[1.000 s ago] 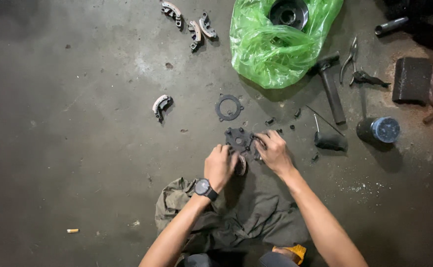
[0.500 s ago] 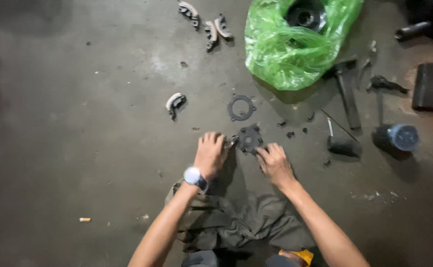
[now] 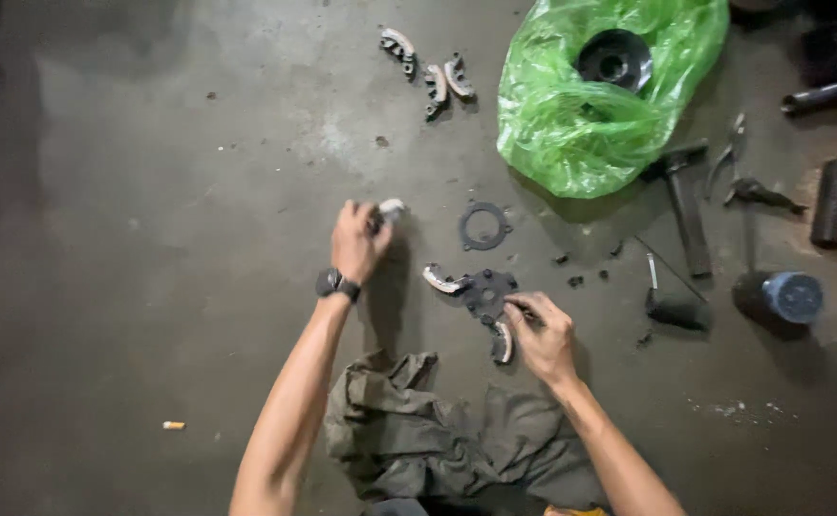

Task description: Repairing or assembling motorcycle clutch components on the floor.

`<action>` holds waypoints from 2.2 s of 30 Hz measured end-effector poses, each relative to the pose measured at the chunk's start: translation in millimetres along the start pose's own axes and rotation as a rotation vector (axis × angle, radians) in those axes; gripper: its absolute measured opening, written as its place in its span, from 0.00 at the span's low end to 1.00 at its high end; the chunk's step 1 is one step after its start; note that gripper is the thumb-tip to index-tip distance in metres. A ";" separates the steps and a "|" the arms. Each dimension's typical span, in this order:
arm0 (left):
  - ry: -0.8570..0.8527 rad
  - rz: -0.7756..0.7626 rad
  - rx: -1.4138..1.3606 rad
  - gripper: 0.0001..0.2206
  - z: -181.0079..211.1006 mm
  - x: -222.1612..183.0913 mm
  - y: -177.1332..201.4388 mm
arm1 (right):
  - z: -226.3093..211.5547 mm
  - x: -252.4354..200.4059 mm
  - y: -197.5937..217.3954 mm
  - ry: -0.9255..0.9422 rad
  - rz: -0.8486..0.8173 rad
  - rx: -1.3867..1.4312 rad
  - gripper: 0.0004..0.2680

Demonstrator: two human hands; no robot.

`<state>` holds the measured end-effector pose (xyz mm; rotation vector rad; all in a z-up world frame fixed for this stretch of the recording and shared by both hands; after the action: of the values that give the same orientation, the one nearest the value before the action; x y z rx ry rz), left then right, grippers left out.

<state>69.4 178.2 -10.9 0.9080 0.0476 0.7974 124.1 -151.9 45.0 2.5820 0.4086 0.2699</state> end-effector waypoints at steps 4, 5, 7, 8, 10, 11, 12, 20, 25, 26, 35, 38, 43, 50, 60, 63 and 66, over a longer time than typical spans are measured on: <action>-0.262 -0.283 -0.428 0.18 128.2 -39.2 28.8 | 35.5 -1.3 -3.4 -0.575 -0.148 0.474 0.13; -0.263 -0.289 -0.433 0.18 135.7 -52.4 22.9 | 39.8 -2.2 -1.7 -0.579 -0.143 0.472 0.13; -0.376 -0.400 -0.514 0.17 158.2 -84.2 10.7 | 43.9 -8.9 -7.0 -0.652 -0.347 0.617 0.14; -0.376 -0.402 -0.517 0.17 161.1 -90.2 9.2 | 45.3 -9.4 -2.0 -0.654 -0.345 0.615 0.14; -0.235 -0.323 -0.635 0.20 162.0 -97.3 9.0 | 47.4 -14.3 6.0 -0.649 -0.416 0.544 0.12; -0.237 -0.328 -0.638 0.20 155.6 -106.1 1.7 | 55.6 -17.7 8.3 -0.652 -0.410 0.544 0.12; 0.086 -0.525 -0.572 0.15 136.7 -118.5 -18.2 | 64.0 -22.1 9.8 -0.672 -0.420 0.554 0.13; 0.392 -0.784 -0.564 0.13 104.5 -148.2 -53.3 | -3.8 -7.9 22.6 0.073 -0.261 0.067 0.16; 0.226 -0.789 -0.554 0.14 106.8 -139.1 -68.3 | 26.8 4.0 11.5 0.219 -0.252 -0.132 0.12; 0.223 -0.786 -0.554 0.14 104.7 -135.7 -65.8 | 27.9 11.2 9.7 0.223 -0.250 -0.131 0.12; -0.372 -0.223 0.012 0.21 107.5 -104.0 -28.2 | 43.2 36.8 -9.8 0.333 -0.037 -0.271 0.08; -0.380 -0.223 0.090 0.18 100.8 -107.4 -35.8 | 33.2 41.3 -7.4 0.355 -0.047 -0.364 0.08; -0.377 -0.187 0.047 0.17 102.9 -106.4 -33.0 | 32.4 42.9 -5.0 0.317 -0.112 -0.407 0.08; -0.412 -0.247 0.052 0.19 88.0 -116.2 -38.3 | 41.2 34.7 -9.5 0.248 -0.096 -0.348 0.09; 0.030 -0.088 -0.190 0.28 63.8 -107.8 -36.7 | 47.4 37.4 -25.6 0.309 -0.112 -0.336 0.08; 0.124 -0.209 -0.361 0.26 66.5 -103.9 -50.7 | 41.3 39.0 -25.2 0.306 -0.116 -0.328 0.08; 0.206 -0.316 -0.463 0.25 68.1 -100.8 -56.8 | 33.9 38.0 -19.1 0.295 -0.080 -0.340 0.08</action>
<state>55.3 47.2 -37.0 0.3655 0.1749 0.5690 164.1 -138.7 10.6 2.1919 0.5199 0.6387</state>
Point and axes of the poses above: each hand's wrist, its own x-axis towards the middle knuckle, its own y-axis out of the back of the hand, z = x × y, the point moved 5 cm from there along x, towards the middle knuckle, and after that the axes turned 14 degrees about z, right-handed, at the moved point
